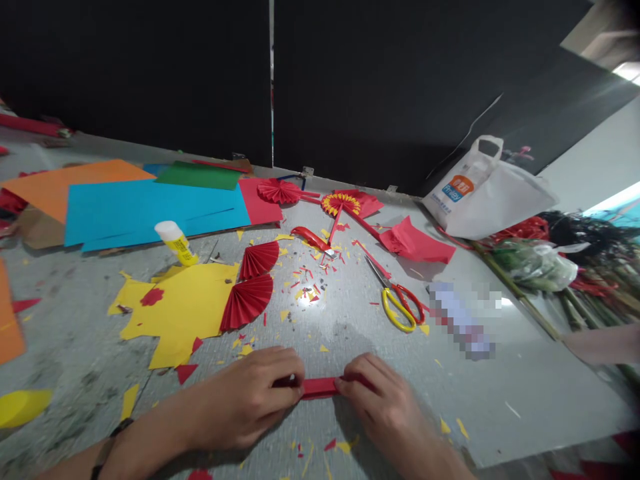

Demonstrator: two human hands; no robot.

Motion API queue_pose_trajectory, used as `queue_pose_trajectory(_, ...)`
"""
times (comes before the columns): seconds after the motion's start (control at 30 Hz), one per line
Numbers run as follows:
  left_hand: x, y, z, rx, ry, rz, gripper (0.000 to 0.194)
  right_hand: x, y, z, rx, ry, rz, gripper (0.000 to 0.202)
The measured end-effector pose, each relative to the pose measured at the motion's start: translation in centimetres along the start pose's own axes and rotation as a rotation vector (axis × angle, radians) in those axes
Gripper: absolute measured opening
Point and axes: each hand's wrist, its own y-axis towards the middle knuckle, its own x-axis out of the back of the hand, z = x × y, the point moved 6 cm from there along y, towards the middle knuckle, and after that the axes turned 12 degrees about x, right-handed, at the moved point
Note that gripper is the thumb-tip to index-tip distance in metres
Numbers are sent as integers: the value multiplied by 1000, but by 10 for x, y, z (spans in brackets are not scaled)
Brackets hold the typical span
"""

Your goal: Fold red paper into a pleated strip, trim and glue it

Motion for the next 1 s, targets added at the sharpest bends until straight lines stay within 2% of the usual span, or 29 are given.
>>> queue_pose_trajectory(0.2,-1,-1,-1,29,-75,76,20,6,-3,10,62,-40,93,28)
queue_pose_trajectory(0.33,-1,1,0,25,-87,90,20,5,-6,13,58,-91,106,28)
queue_pose_trajectory(0.43,-1,3,1,33,-82,103,20,-2,-6,17,67,-91,146,28)
queue_pose_trajectory(0.57,0,3,1,17,-125,119,18,-18,-6,29,186,-143,214,40)
queue_pose_trajectory(0.73,2,1,13,62,-223,70,15,-33,-15,31,271,-194,280,56)
queue_pose_trajectory(1.0,0,0,17,45,-40,13,19,-35,-20,28,278,-183,335,71)
